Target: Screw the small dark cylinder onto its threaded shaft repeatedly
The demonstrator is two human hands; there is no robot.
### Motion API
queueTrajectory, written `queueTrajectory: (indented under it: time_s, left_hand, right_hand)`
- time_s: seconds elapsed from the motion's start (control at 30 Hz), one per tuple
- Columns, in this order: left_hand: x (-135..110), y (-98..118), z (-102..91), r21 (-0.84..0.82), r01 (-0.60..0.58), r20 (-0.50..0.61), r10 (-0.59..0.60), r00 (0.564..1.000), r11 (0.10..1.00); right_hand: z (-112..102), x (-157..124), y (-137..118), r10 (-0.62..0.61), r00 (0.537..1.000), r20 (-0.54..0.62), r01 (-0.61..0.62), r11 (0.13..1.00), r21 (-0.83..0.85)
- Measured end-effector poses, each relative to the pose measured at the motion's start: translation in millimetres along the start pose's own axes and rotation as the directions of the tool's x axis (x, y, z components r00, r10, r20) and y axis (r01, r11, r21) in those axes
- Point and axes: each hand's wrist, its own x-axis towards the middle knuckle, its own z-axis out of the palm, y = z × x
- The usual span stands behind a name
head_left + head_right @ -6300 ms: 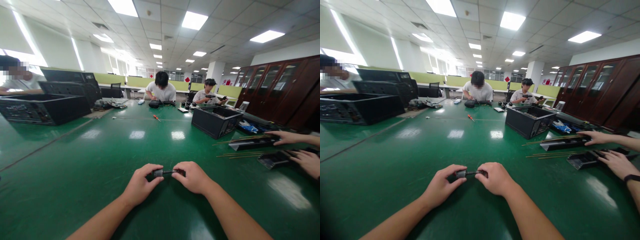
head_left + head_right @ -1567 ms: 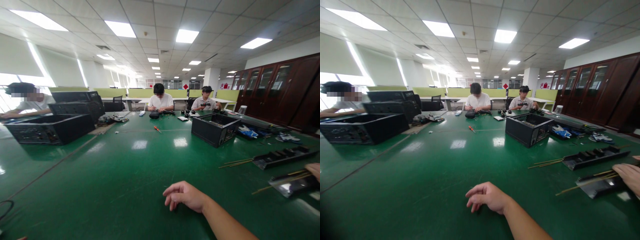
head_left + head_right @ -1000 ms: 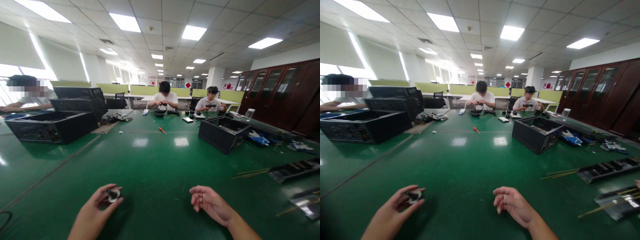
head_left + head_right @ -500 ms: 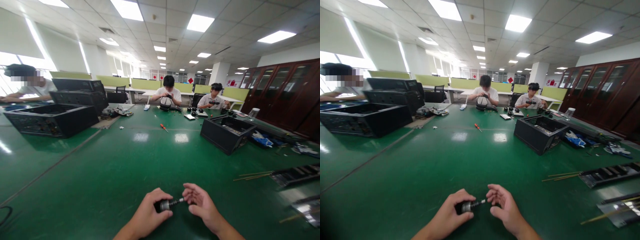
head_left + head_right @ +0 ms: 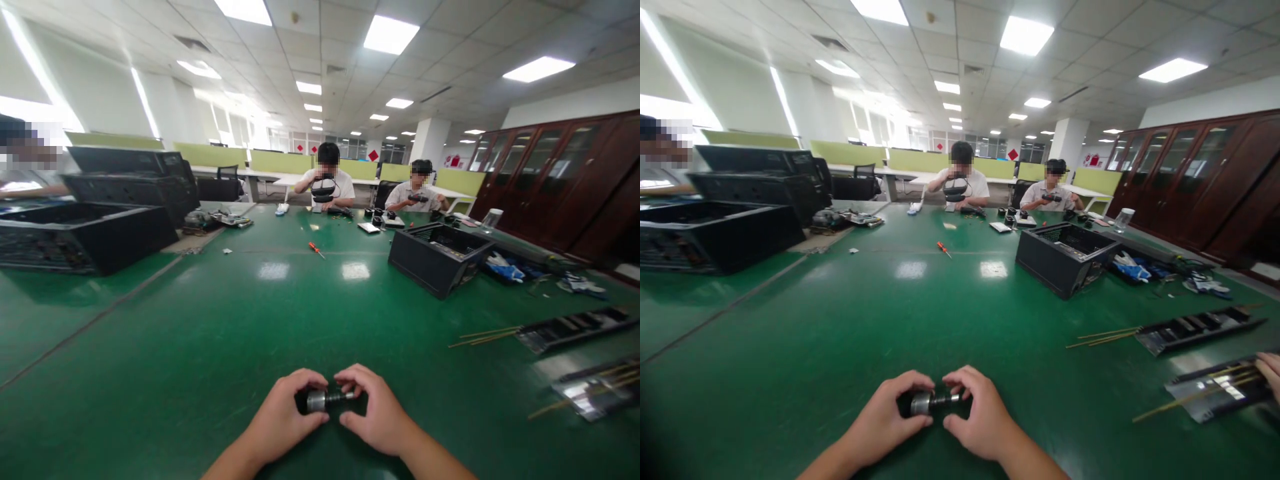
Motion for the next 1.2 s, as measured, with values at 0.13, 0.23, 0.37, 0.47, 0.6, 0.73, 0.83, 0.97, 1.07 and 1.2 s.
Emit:
queueTrajectory:
  time_s: [0.13, 0.23, 0.37, 0.47, 0.6, 0.73, 0.83, 0.97, 1.07, 1.2]
  left_hand:
    - [5, -2, -1.3, 0.011, -0.007, -0.008, 0.007, 1.000, 1.000]
    - [6, -3, -1.1, -0.011, -0.010, -0.003, 0.010, 1.000, 1.000]
    - [6, -2, -0.5, -0.003, -0.013, 0.028, 0.013, 1.000, 1.000]
    - [6, -3, 0.9, 0.011, -0.004, 0.042, 0.003, 0.999, 1.000]
    - [5, -7, 3.2, 0.072, -0.009, 0.060, 0.005, 0.998, 0.997]
    - [5, -11, 3.7, 0.098, -0.015, 0.061, 0.009, 0.998, 0.995]
    - [5, -14, 3.5, 0.106, -0.029, 0.062, 0.023, 0.998, 0.994]
    - [4, -17, 4.1, 0.130, -0.067, 0.062, 0.059, 0.996, 0.989]
    - [4, -17, 4.4, 0.135, -0.081, 0.058, 0.074, 0.996, 0.987]
    - [4, -15, 4.0, 0.144, -0.091, 0.054, 0.084, 0.995, 0.985]
  right_hand:
    - [-3, 1, -1, 0.014, 1.000, 0.008, -0.013, 0.999, -0.037]
    - [-4, 2, -2, 0.026, 1.000, 0.000, -0.026, 0.999, -0.038]
    - [-2, 2, -5, 0.022, 1.000, 0.003, -0.021, 0.997, -0.077]
    - [-1, 2, -6, 0.023, 1.000, 0.003, -0.023, 0.993, -0.120]
    - [1, 1, -4, 0.021, 1.000, -0.001, -0.021, 0.988, -0.153]
    - [4, 2, -1, 0.009, 1.000, -0.007, -0.010, 0.988, -0.155]
    - [6, 3, 1, 0.013, 1.000, -0.007, -0.014, 0.989, -0.150]
    - [8, 2, 2, 0.004, 1.000, -0.001, -0.004, 0.991, -0.136]
    - [9, 2, 3, -0.007, 1.000, -0.003, 0.006, 0.990, -0.141]
    - [12, 3, 9, -0.015, 1.000, -0.014, 0.013, 0.990, -0.144]
